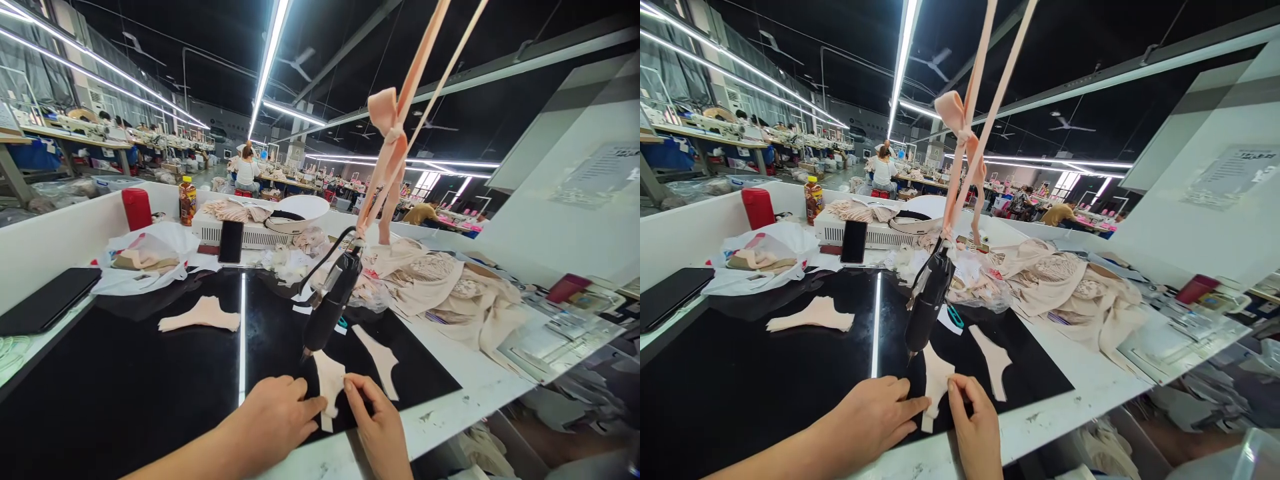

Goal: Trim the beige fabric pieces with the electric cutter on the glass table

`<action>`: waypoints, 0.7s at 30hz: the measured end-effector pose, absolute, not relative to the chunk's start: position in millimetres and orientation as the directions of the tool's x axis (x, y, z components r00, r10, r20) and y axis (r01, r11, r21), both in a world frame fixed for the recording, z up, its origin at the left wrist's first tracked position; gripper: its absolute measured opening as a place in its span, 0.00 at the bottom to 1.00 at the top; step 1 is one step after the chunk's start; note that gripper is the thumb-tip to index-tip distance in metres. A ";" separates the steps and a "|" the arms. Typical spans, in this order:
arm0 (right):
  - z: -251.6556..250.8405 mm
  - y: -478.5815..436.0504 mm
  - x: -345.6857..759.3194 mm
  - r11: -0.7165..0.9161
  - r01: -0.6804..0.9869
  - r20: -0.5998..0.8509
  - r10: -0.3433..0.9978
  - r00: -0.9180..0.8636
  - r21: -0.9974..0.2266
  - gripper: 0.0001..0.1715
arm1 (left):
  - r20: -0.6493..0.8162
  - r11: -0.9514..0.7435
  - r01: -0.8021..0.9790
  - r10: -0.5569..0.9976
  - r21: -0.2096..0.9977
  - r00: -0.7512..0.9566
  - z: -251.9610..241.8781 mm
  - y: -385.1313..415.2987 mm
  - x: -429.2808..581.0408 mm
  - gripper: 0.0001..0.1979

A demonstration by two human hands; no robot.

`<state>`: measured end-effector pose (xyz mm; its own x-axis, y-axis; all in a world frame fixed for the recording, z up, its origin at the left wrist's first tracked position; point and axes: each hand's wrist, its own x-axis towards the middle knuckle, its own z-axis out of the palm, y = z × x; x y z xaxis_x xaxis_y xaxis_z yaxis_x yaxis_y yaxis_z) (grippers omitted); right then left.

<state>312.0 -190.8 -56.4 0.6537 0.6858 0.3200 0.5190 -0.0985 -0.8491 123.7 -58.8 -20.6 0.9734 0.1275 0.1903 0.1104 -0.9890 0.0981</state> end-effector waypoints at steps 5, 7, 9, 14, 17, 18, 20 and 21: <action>-36.0 -171.8 319.8 -0.070 0.361 0.231 0.651 0.723 -0.930 0.28 | 0.209 -0.991 0.097 0.115 0.093 0.971 -22.9 -57.9 124.2 0.15; -26.3 -161.3 324.2 -0.050 0.281 0.177 0.667 0.724 -0.958 0.30 | 0.210 -0.991 0.102 0.117 0.081 0.971 -23.9 -57.4 125.5 0.15; -16.4 -149.6 330.0 -0.027 0.203 0.131 0.683 0.719 -0.979 0.30 | 0.211 -0.992 0.102 0.115 0.074 0.971 -24.4 -57.0 126.5 0.14; 8.6 -121.7 351.5 0.114 0.104 0.153 0.629 0.762 -0.988 0.29 | 0.236 -0.995 0.084 0.094 0.052 0.967 -26.4 -55.1 127.9 0.14; 25.1 -114.3 360.4 0.270 0.140 0.269 0.531 0.804 -0.953 0.28 | 0.247 -0.994 0.096 0.104 0.043 0.963 -28.8 -54.4 129.0 0.15; 30.4 -114.8 360.8 0.321 0.164 0.313 0.497 0.809 -0.933 0.27 | 0.246 -0.994 0.098 0.106 0.044 0.963 -29.8 -54.5 129.3 0.14; 39.5 -120.8 356.8 0.404 0.212 0.394 0.446 0.804 -0.890 0.23 | 0.242 -0.993 0.102 0.112 0.050 0.964 -31.9 -54.8 129.8 0.14; 42.8 -126.0 352.5 0.431 0.230 0.425 0.438 0.792 -0.873 0.21 | 0.243 -0.993 0.106 0.117 0.059 0.963 -33.0 -54.8 129.7 0.14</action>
